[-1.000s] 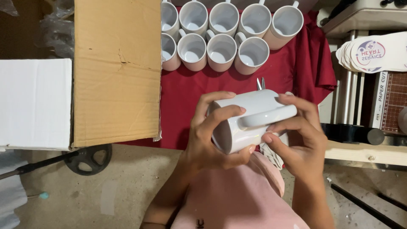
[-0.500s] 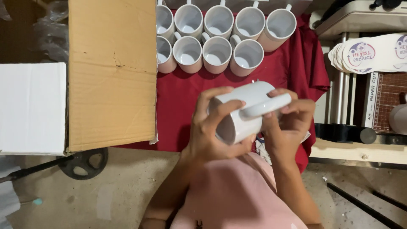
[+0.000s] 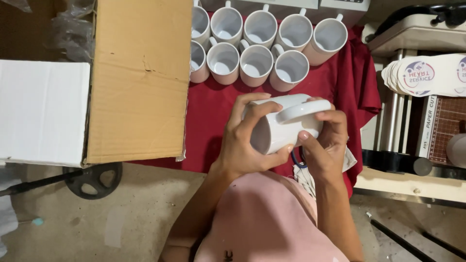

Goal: Cleaning white ceramic mugs and preparing them for a printing process by wiping them down and using tape/decals.

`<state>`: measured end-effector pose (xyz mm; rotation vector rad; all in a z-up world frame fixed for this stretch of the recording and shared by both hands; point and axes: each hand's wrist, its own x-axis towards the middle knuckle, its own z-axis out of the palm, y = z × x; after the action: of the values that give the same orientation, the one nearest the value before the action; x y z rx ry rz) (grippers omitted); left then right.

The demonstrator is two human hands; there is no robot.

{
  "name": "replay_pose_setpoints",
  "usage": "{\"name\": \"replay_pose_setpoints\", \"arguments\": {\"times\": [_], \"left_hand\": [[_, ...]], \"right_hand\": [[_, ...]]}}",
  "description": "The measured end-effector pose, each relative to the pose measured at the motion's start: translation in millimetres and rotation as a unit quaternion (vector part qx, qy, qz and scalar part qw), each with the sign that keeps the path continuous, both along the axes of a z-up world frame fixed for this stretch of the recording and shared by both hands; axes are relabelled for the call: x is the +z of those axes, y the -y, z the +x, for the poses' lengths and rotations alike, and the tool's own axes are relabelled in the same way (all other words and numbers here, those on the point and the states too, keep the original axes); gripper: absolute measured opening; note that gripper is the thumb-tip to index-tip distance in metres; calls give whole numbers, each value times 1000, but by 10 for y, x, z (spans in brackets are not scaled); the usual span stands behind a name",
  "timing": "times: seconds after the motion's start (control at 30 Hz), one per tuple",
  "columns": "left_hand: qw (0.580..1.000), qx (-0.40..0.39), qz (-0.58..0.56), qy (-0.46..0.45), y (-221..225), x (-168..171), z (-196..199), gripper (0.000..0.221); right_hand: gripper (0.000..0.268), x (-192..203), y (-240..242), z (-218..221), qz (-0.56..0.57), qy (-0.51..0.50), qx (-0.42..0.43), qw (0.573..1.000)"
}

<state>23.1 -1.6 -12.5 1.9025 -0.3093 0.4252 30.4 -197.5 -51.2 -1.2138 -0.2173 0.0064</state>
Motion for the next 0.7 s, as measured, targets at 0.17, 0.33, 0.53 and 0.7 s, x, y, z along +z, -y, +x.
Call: {"name": "replay_pose_setpoints", "arguments": {"times": [0.17, 0.33, 0.53, 0.7], "left_hand": [[1000, -7, 15, -3, 50, 13, -37, 74], [1000, -14, 23, -10, 99, -54, -15, 74], [998, -15, -33, -58, 136, -633, 88, 70], [724, -71, -555, -404, 194, -1013, 56, 58]], "right_hand": [[35, -105, -3, -10, 66, 0, -18, 998], [24, -275, 12, 2, 27, 42, -72, 996], [32, -88, 242, 93, -60, -102, -63, 991], [93, -257, 628, 205, -131, -24, 103, 986]]}}
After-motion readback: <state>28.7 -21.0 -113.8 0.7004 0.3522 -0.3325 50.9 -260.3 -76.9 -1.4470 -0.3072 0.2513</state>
